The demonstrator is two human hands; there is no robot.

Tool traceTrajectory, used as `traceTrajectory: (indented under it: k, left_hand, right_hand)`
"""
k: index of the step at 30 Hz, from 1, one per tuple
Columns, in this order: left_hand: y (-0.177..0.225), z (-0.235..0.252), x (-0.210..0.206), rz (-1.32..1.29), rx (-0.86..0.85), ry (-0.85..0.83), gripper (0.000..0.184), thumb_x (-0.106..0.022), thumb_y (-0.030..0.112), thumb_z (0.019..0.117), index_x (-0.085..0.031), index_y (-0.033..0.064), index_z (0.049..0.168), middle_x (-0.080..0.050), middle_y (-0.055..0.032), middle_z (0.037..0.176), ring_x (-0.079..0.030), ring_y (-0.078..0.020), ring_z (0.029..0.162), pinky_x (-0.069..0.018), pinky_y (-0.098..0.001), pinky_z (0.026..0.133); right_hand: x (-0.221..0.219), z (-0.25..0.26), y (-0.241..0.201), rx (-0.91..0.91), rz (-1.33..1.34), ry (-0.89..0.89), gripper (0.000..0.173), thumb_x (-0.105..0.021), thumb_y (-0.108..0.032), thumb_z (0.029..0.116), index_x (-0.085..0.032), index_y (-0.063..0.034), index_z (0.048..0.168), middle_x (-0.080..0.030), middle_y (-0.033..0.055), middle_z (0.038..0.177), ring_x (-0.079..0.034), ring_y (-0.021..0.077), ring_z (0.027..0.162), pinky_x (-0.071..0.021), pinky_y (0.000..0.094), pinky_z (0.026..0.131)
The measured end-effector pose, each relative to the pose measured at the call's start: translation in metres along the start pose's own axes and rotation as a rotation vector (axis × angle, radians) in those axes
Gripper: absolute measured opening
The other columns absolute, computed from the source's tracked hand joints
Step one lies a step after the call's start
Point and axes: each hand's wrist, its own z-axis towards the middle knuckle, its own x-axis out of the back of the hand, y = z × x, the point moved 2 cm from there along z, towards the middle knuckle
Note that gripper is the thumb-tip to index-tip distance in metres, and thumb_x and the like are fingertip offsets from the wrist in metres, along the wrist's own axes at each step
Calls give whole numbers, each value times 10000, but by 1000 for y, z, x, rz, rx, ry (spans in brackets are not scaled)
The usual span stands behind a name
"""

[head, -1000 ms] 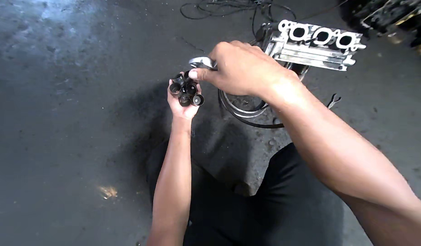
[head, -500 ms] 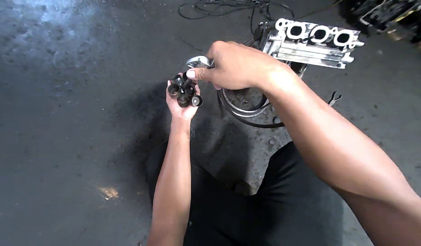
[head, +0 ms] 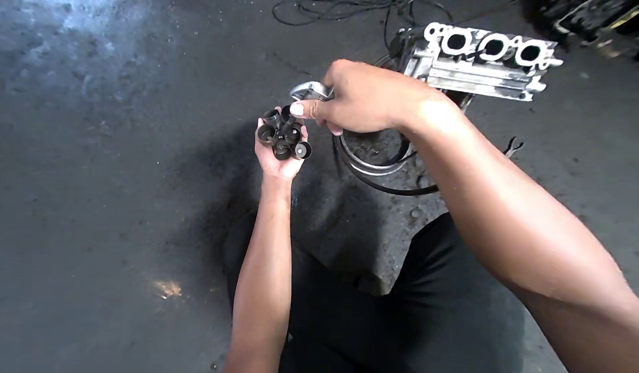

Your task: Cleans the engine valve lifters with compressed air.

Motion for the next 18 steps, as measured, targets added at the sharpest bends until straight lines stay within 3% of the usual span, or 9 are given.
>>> traceTrajectory:
  k: [6, 9, 13, 16, 18]
  left_hand:
    - [5, 2, 7, -3, -13, -71, 660, -247, 634, 1015, -625, 112, 1158, -682, -139, 1094, -685, -259, 960, -588, -423, 783]
    - [6, 2, 8, -14, -13, -49, 613, -281, 613, 1018, -630, 126, 1150, -687, -138, 1110, -687, -275, 991, -589, -444, 802]
    - [5, -6, -6, -31, -52, 110, 567, -278, 573, 1041, -621, 133, 1140, -706, -113, 1005, -719, -250, 883, -615, -414, 766]
    - [7, -3, -4, -40, -83, 130, 518, -283, 540, 1062, -625, 151, 1081, -720, -82, 932, -733, -225, 835, -624, -402, 732]
    - [10, 4, 11, -65, -42, 80, 544, -290, 578, 1046, -588, 140, 1167, -686, -117, 1047, -709, -253, 912, -609, -397, 760]
  right_hand:
    - [-14, -15, 7, 56, -29, 49, 579, -489, -681, 979, -601, -172, 728, -559, 12, 616, -582, 197, 574, -464, 471, 523]
    - [-19, -28, 6, 74, -44, 99, 573, -484, -700, 969, -618, -184, 757, -562, 6, 624, -593, 193, 584, -467, 469, 525]
    - [-47, -64, -12, 128, -175, 281, 542, -488, -664, 985, -632, -180, 789, -532, 13, 589, -580, 229, 541, -438, 455, 458]
    - [-81, -83, -29, 153, -328, 366, 474, -559, -576, 989, -688, -126, 915, -587, 57, 610, -630, 291, 555, -468, 465, 469]
    - [-101, -86, -37, 185, -401, 409, 422, -616, -507, 974, -688, -96, 914, -613, 76, 645, -635, 289, 544, -466, 437, 451]
